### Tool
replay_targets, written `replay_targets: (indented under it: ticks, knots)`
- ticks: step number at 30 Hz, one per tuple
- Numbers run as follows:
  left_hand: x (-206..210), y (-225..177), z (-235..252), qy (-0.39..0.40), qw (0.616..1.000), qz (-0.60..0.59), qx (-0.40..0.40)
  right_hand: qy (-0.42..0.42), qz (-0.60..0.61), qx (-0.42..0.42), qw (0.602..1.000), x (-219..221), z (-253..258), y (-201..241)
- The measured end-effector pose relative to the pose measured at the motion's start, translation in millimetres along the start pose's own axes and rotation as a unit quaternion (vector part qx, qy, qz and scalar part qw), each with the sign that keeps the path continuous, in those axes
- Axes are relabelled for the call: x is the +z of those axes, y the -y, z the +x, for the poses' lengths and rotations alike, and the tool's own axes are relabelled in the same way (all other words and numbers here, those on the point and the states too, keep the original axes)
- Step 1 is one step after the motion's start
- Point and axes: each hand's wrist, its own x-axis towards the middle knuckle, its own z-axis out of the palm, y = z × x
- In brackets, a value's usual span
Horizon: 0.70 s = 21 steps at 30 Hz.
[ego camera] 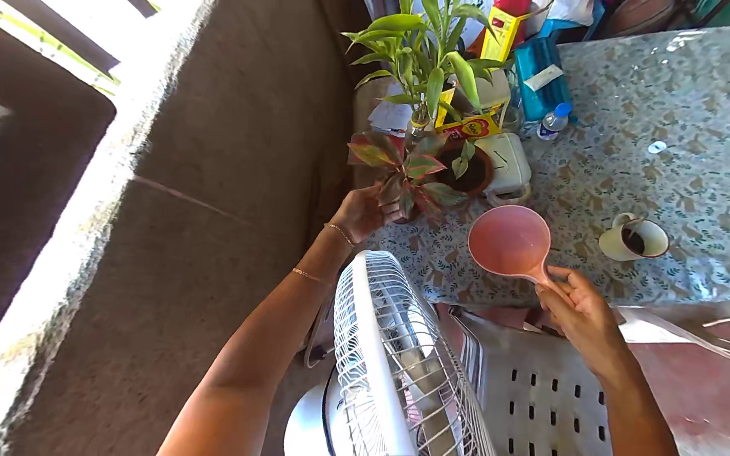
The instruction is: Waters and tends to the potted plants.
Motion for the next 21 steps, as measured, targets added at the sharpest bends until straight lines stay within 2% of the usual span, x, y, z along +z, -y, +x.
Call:
replay_targets:
  ticks: [6,10,15,21]
  knots:
    - [0.7,-16.7,-1.6,0.013,0.992,-0.067,0.104,0.013,-0.038,-0.019,0.999,2.5,10.5,21.4]
    - [6.2,-32.1,15.1,-0.012,0.977,-0.179,0.118,-0.002,-0.046,-0.049,0.998,5.7,29.3,39.2]
    - [10.2,-39.6,20.0,-0.017,0.967,-0.206,0.148,0.015,-0.085,-0.047,0.995,11.3,46.3,58.7]
    - [10.6,-43.8,25.0,-0.040,0.962,-0.228,0.148,0.038,-0.170,-0.077,0.982,36.5,64.0,78.5]
